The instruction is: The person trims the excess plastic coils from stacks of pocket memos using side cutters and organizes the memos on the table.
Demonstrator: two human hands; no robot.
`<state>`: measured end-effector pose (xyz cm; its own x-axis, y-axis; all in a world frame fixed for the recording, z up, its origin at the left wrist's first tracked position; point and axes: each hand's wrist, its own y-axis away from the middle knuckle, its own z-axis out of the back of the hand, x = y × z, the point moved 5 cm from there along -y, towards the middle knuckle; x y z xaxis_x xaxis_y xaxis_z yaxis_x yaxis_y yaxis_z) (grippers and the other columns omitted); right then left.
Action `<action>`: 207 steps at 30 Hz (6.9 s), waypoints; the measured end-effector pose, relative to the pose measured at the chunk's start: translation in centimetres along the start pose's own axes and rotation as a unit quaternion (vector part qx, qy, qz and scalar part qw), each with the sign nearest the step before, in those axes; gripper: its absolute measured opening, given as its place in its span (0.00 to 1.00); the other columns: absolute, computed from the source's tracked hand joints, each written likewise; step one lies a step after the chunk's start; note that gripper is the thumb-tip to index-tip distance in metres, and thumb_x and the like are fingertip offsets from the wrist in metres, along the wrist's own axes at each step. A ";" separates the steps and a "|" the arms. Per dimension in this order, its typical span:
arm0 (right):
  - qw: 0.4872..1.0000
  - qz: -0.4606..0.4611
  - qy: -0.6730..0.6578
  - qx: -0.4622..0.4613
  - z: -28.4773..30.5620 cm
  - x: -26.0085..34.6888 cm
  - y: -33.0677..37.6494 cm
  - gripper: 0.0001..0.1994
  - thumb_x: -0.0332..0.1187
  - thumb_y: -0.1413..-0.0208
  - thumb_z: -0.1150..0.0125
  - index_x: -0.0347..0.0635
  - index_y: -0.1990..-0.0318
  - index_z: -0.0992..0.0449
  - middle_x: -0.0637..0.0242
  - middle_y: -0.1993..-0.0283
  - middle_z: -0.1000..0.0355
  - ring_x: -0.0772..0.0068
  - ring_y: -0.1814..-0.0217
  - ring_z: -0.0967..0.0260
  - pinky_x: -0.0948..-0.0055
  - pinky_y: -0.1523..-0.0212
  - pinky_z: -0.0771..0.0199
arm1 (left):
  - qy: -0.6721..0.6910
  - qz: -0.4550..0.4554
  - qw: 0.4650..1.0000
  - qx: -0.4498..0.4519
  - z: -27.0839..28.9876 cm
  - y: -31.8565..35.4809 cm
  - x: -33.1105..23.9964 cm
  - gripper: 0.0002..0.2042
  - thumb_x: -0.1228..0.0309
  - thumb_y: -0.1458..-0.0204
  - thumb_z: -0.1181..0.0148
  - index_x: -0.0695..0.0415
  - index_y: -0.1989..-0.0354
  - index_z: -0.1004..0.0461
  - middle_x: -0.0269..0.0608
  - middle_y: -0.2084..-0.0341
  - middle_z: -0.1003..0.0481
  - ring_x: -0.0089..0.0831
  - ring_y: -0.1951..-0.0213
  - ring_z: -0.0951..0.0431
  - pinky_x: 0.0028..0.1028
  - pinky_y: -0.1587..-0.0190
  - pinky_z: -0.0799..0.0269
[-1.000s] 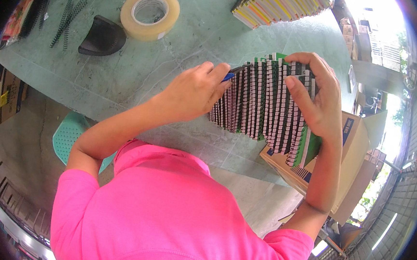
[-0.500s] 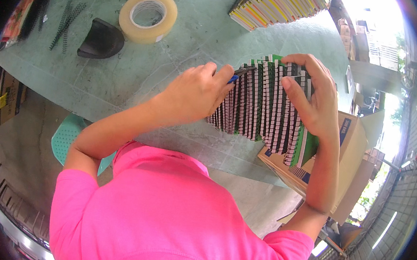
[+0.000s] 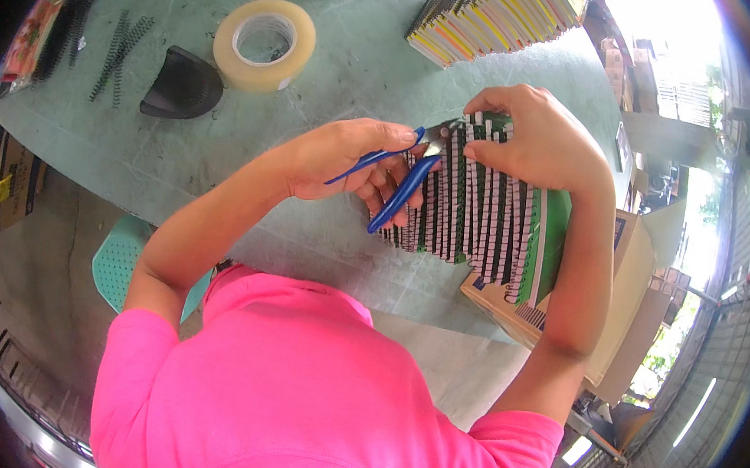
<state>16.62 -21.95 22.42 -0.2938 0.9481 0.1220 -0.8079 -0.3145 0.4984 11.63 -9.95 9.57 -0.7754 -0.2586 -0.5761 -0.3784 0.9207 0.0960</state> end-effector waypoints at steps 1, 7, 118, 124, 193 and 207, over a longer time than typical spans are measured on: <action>1.000 -0.005 -0.013 -0.003 0.0 -0.1 0.2 0.20 0.37 0.61 0.34 0.36 0.59 0.24 0.50 0.60 0.26 0.51 0.54 0.30 0.64 0.51 0.32 | 0.013 0.006 1.000 0.010 0.1 -0.1 0.1 0.19 0.57 0.42 0.61 0.63 0.57 0.36 0.52 0.69 0.27 0.43 0.70 0.23 0.38 0.69 0.27; 0.999 0.003 -0.040 -0.009 0.0 0.2 0.1 0.18 0.33 0.62 0.35 0.35 0.61 0.24 0.49 0.64 0.26 0.51 0.57 0.28 0.65 0.53 0.31 | 0.034 0.023 0.999 0.007 0.5 -0.7 0.2 0.19 0.57 0.43 0.59 0.62 0.56 0.35 0.54 0.69 0.27 0.45 0.70 0.23 0.38 0.70 0.28; 0.932 -0.107 -0.325 -0.118 0.3 -1.9 0.2 0.36 0.65 0.43 0.69 0.39 0.76 0.26 0.73 0.84 0.40 0.84 0.79 0.47 0.83 0.76 0.48 | -0.610 -0.256 0.720 -0.206 -5.2 0.9 -2.0 0.17 0.57 0.40 0.60 0.61 0.58 0.35 0.50 0.68 0.26 0.37 0.71 0.23 0.33 0.69 0.27; 0.925 -0.084 -0.343 -0.143 0.1 -1.6 0.4 0.36 0.66 0.44 0.70 0.41 0.68 0.24 0.71 0.76 0.35 0.81 0.71 0.42 0.81 0.68 0.45 | -0.060 0.010 0.998 0.027 -5.1 0.9 -2.5 0.23 0.53 0.42 0.58 0.64 0.55 0.35 0.55 0.65 0.26 0.46 0.67 0.22 0.37 0.66 0.26; 0.122 -0.070 -0.928 -0.345 -32.1 5.2 5.2 0.41 0.62 0.47 0.54 0.26 0.45 0.42 0.48 0.45 0.36 0.53 0.40 0.40 0.55 0.40 0.40 | -0.301 0.234 0.908 0.175 9.9 -16.8 5.1 0.19 0.57 0.45 0.48 0.58 0.52 0.29 0.37 0.58 0.26 0.25 0.57 0.28 0.29 0.53 0.33; 0.393 -0.183 -0.826 -0.361 -23.2 -9.4 4.4 0.34 0.61 0.44 0.59 0.39 0.44 0.37 0.60 0.48 0.33 0.61 0.47 0.34 0.60 0.48 0.31 | -0.279 -0.199 0.906 -0.246 7.8 -6.8 10.4 0.33 0.45 0.41 0.64 0.62 0.38 0.47 0.46 0.41 0.41 0.33 0.41 0.42 0.31 0.39 0.48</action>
<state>4.00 -33.31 3.56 0.1596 -0.5135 0.8431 -0.7510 0.4912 0.4413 10.06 -16.58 -3.36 -0.2029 -0.2274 -0.9524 -0.8588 0.5085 0.0615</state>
